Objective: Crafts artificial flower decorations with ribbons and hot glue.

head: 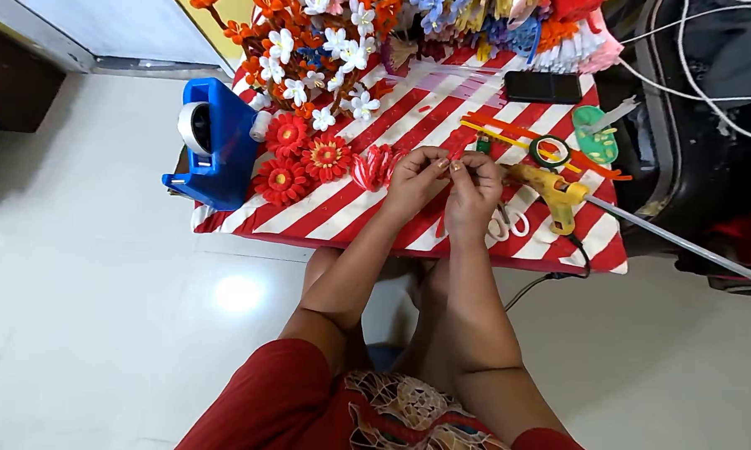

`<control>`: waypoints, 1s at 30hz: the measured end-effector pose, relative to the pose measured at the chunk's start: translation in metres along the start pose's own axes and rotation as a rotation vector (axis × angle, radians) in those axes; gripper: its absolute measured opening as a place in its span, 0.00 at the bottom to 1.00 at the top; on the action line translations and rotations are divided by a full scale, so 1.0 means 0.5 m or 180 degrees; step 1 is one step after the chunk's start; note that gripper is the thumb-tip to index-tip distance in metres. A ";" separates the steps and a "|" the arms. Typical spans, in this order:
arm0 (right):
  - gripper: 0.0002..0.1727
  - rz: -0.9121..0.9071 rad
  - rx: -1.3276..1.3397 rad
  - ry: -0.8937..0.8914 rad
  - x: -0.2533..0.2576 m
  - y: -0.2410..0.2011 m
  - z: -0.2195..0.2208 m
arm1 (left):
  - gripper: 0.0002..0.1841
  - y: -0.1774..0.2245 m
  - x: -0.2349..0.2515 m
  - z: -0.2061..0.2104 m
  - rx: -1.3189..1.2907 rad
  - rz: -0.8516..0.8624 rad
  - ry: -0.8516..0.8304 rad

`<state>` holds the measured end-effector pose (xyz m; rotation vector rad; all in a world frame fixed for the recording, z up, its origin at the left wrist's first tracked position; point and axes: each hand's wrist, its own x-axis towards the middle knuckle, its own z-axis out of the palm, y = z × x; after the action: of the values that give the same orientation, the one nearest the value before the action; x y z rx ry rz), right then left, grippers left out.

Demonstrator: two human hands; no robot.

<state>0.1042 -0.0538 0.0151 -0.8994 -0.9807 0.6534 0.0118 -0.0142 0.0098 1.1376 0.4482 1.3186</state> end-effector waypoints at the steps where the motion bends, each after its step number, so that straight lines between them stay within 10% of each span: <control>1: 0.07 0.0053 0.0039 -0.0002 -0.001 0.001 -0.001 | 0.08 0.001 0.000 0.001 -0.0016 -0.0011 -0.0010; 18: 0.09 0.0414 0.0765 -0.0350 0.013 -0.008 -0.021 | 0.12 0.006 0.005 -0.028 -0.0865 -0.0943 -0.0470; 30: 0.10 0.0488 0.0786 -0.0546 0.013 -0.007 -0.029 | 0.09 0.017 0.017 -0.046 -0.0202 -0.0403 -0.0763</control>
<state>0.1203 -0.0552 0.0171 -0.7124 -0.9637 0.9728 -0.0092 0.0013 0.0095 1.1779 0.2947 1.0643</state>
